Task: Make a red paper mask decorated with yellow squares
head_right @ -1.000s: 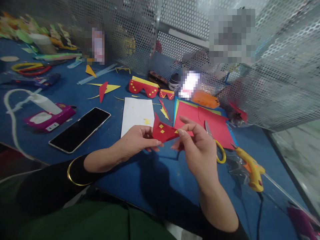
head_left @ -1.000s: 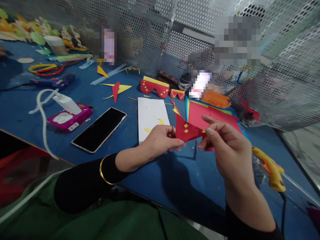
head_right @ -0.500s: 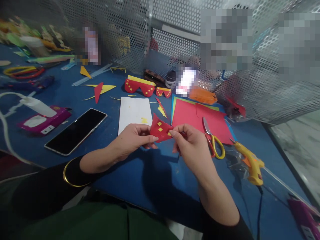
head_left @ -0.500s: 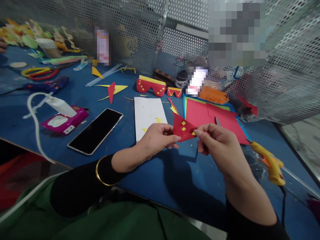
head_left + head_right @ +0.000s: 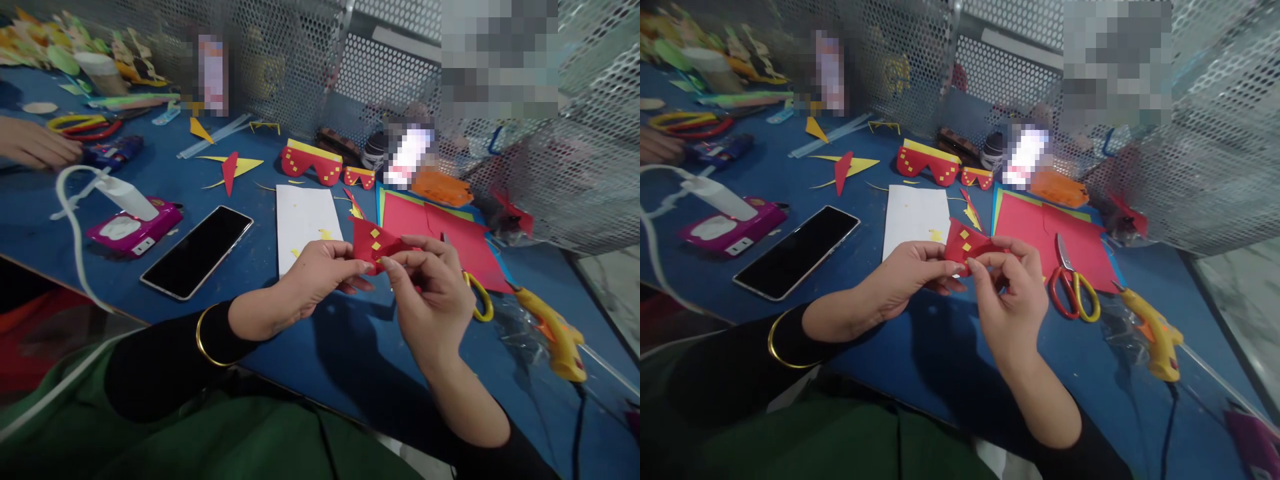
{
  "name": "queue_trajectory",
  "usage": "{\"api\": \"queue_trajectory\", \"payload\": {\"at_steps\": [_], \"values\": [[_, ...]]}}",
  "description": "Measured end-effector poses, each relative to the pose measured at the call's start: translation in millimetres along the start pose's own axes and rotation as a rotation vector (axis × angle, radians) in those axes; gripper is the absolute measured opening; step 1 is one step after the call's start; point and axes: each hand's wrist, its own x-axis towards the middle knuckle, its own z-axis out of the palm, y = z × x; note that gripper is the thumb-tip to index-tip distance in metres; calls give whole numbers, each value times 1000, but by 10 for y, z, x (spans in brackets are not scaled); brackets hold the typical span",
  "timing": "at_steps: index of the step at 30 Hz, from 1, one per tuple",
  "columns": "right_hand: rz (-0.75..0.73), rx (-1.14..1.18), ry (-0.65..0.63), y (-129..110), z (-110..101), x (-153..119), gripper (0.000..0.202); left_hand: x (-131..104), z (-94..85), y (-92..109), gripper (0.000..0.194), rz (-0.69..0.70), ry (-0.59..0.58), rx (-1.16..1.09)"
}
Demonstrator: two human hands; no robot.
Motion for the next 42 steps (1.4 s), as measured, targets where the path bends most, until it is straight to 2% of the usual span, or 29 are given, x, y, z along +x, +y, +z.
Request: {"api": "queue_trajectory", "payload": {"at_steps": [28, 33, 35, 36, 38, 40, 42], "values": [[23, -28, 48, -10, 126, -40, 15, 33, -2, -53, 1, 46, 8, -17], [21, -65, 83, 2, 29, 18, 10, 17, 13, -21, 3, 38, 29, 11], [-17, -142, 105, 54, -62, 91, 16, 11, 17, -10, 4, 26, 27, 32], [-37, -171, 85, 90, -110, 132, 20, 9, 16, -8, 4, 22, 22, 43], [-6, -149, -44, 162, -190, 206, 29, 8, 12, -9, 3, 19, 6, 65], [122, -25, -232, 216, -236, 252, 33, 10, 5, -12, 3, 21, 0, 91], [256, 95, -350, 239, -248, 265, 33, 13, 1, -10, 4, 24, 0, 111]]}}
